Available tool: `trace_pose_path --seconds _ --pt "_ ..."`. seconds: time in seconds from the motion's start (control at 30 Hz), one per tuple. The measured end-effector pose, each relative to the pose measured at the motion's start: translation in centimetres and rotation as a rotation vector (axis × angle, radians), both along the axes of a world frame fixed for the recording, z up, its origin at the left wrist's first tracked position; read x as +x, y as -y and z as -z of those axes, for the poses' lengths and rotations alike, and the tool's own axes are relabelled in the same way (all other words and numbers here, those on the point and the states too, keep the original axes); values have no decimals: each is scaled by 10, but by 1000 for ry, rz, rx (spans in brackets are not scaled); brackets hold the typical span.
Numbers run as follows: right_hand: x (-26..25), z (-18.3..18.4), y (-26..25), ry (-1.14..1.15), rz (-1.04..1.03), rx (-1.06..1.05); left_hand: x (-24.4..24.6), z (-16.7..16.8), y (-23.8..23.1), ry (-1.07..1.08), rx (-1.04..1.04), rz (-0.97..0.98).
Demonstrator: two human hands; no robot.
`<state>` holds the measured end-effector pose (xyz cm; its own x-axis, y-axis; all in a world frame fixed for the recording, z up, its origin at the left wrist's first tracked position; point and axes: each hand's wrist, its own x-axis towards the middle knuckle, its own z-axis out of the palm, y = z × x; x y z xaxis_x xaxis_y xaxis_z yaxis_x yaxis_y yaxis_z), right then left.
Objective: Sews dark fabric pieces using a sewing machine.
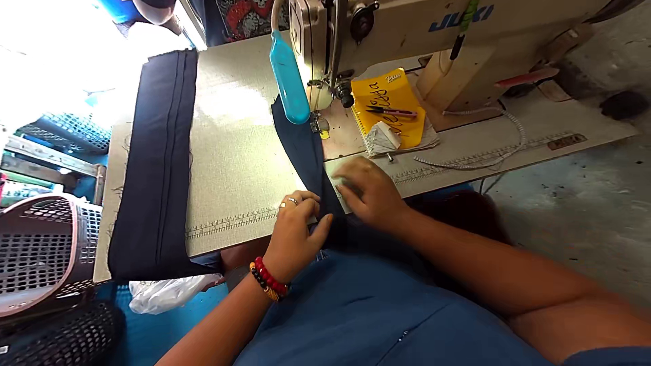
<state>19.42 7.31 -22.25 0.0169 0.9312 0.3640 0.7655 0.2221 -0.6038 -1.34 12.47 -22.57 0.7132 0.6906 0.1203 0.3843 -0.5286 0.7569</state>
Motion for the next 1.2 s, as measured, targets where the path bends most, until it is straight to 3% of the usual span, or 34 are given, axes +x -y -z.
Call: trace_pose_path --seconds 0.1,0.2,0.33,0.47,0.63,0.73,0.93,1.07,1.2 --pt "-16 -4 59 -393 13 -320 -11 4 22 38 -23 220" --pt "-22 3 77 -537 8 -541 -14 3 35 -73 18 397" --pt "-17 20 74 -582 94 -625 -17 16 30 -76 -349 581" --pt "-12 42 69 -531 170 -680 -21 43 19 -150 -553 471" --pt "-12 51 64 -537 116 -658 -15 73 19 -242 -428 197" --pt "-13 49 67 -537 79 -655 -13 75 20 -235 -378 105" --pt "-17 57 65 -545 72 -638 -4 78 23 -266 -269 192" --pt "-16 55 67 -690 12 -633 -17 75 23 -174 -435 141" --pt "-25 24 65 -925 -294 -663 -61 40 30 -2 -643 -8"
